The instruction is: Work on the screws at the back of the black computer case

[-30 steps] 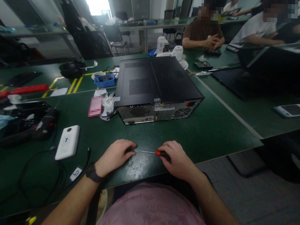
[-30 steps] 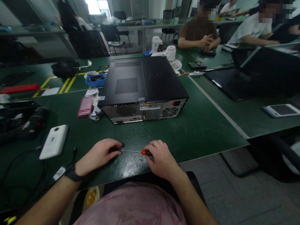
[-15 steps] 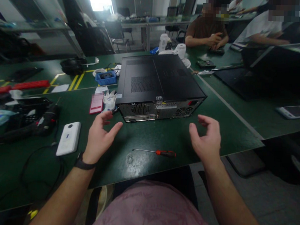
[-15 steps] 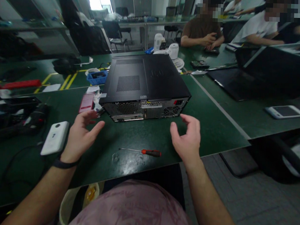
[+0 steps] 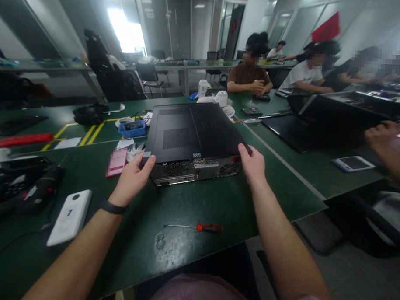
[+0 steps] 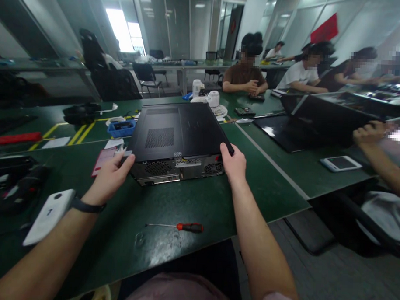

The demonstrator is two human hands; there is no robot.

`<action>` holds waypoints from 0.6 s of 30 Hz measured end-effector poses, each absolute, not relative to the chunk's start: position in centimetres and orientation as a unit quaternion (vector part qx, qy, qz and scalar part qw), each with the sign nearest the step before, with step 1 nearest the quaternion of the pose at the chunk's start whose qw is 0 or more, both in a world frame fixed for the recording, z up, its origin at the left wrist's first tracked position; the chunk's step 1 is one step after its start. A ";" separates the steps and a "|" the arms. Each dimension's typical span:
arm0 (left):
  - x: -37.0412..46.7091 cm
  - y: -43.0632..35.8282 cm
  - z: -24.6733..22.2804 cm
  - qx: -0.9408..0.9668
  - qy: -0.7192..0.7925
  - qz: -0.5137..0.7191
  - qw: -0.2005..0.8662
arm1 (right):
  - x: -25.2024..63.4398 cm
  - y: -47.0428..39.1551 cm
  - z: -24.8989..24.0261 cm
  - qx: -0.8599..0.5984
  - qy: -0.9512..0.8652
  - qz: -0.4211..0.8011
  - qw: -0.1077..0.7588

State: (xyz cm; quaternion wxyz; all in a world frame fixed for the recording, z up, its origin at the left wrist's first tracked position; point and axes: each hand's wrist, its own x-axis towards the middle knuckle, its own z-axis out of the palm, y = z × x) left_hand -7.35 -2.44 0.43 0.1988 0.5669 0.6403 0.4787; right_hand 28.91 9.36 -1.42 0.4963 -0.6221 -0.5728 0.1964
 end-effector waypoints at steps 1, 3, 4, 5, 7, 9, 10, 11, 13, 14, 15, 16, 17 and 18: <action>-7.3 -2.4 0.2 0.561 0.648 0.478 0.192 | 28.9 9.4 -1.5 -0.629 -0.562 0.191 0.501; -7.4 -2.3 -0.2 0.552 0.645 0.491 0.194 | 29.0 9.4 -1.8 -0.638 -0.545 0.183 0.512; -7.5 -2.3 -0.5 0.552 0.643 0.494 0.195 | 29.0 9.4 -1.8 -0.640 -0.540 0.180 0.516; -7.6 -2.3 -0.7 0.551 0.643 0.495 0.193 | 29.1 9.5 -1.8 -0.639 -0.539 0.179 0.518; -7.8 -2.2 -1.1 0.537 0.646 0.507 0.191 | 29.0 9.4 -1.8 -0.637 -0.540 0.180 0.519; -7.9 -2.2 -1.2 0.536 0.642 0.509 0.202 | 29.0 9.3 -1.7 -0.641 -0.538 0.176 0.518; -7.8 -2.2 -1.2 0.534 0.641 0.514 0.199 | 28.9 9.2 -1.6 -0.644 -0.537 0.175 0.516; -7.7 -2.3 -1.1 0.536 0.637 0.518 0.198 | 28.9 9.1 -1.6 -0.647 -0.535 0.175 0.514; -7.5 -2.4 -1.0 0.539 0.630 0.523 0.198 | 28.8 9.0 -1.6 -0.652 -0.532 0.177 0.510; -7.4 -2.4 -0.9 0.539 0.628 0.524 0.200 | 28.8 9.0 -1.6 -0.655 -0.530 0.178 0.509; -7.3 -2.4 -0.7 0.539 0.630 0.522 0.199 | 28.9 9.0 -1.6 -0.657 -0.527 0.179 0.508; -7.3 -2.4 -0.6 0.540 0.632 0.519 0.199 | 28.9 9.1 -1.6 -0.660 -0.525 0.180 0.507; -7.2 -2.3 -0.6 0.541 0.634 0.515 0.199 | 28.9 9.2 -1.6 -0.662 -0.523 0.180 0.506; -7.2 -2.3 -0.5 0.542 0.636 0.512 0.198 | 28.9 9.3 -1.6 -0.663 -0.522 0.180 0.506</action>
